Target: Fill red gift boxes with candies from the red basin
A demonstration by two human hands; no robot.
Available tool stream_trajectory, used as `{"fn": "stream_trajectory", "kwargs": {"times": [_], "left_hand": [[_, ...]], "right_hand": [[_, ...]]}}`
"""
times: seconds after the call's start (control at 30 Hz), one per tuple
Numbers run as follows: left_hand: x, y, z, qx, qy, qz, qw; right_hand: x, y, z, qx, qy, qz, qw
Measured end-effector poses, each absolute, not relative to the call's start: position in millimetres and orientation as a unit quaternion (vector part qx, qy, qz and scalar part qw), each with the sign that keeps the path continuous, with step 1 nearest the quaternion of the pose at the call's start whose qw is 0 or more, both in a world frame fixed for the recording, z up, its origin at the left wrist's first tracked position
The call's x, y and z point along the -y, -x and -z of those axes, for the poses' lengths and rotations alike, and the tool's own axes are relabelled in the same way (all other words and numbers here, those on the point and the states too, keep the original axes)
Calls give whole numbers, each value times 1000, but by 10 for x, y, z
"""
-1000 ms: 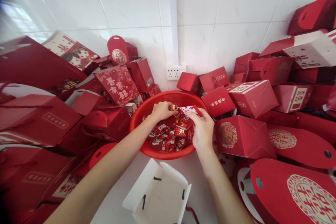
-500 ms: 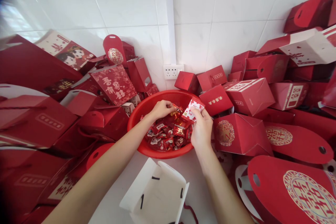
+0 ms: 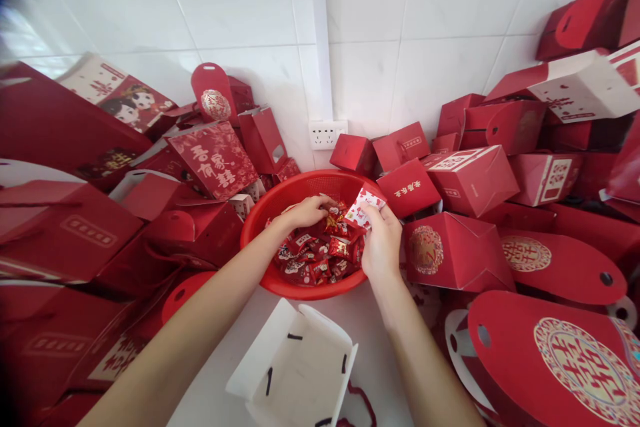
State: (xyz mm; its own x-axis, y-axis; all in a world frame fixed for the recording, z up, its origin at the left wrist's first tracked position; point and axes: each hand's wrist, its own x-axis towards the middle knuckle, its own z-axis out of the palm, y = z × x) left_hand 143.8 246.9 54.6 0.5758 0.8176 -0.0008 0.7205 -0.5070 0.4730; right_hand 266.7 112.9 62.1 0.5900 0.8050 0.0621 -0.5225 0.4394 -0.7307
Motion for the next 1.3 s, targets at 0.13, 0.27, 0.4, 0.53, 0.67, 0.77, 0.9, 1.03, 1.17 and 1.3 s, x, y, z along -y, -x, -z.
{"fn": "stream_trajectory", "kwargs": {"times": [0.13,0.27,0.4,0.53,0.67,0.77,0.9,1.03,1.17,1.3], "left_hand": [[-2472,-1427,-543,-460,-854,-88,225],[-2454,-1422,-545,-473,-849,-73,225],[-2437,-1411,-540,-467,-849,-49,242],[-2428,-1398,-540,-450,-849,-37,276],[-2448,-1404,-530,-427,-844,-87,313],[-2482,-1422,-510,-414,-830,-146,344],[-2492,-1444,-528,-384,-802,-223,399],[-2435,-1443,-609,-341,-775,-270,459],[-2385,-1422,-670,-291,-735,-297,535],[-2357,-1398,-716,-248,-706,-292,596]], "right_hand": [[-1126,-2658,-638,201,342,-407,823],[-1133,-2660,-628,203,341,-406,824],[-1138,-2664,-620,206,343,-405,822],[-1135,-2664,-631,211,340,-416,816],[-1120,-2654,-655,218,343,-415,814],[-1115,-2650,-660,221,344,-415,812],[-1129,-2659,-632,210,351,-408,816],[-1143,-2661,-606,216,370,-419,801],[-1144,-2651,-598,253,371,-442,776],[-1147,-2649,-593,267,368,-449,769]]}}
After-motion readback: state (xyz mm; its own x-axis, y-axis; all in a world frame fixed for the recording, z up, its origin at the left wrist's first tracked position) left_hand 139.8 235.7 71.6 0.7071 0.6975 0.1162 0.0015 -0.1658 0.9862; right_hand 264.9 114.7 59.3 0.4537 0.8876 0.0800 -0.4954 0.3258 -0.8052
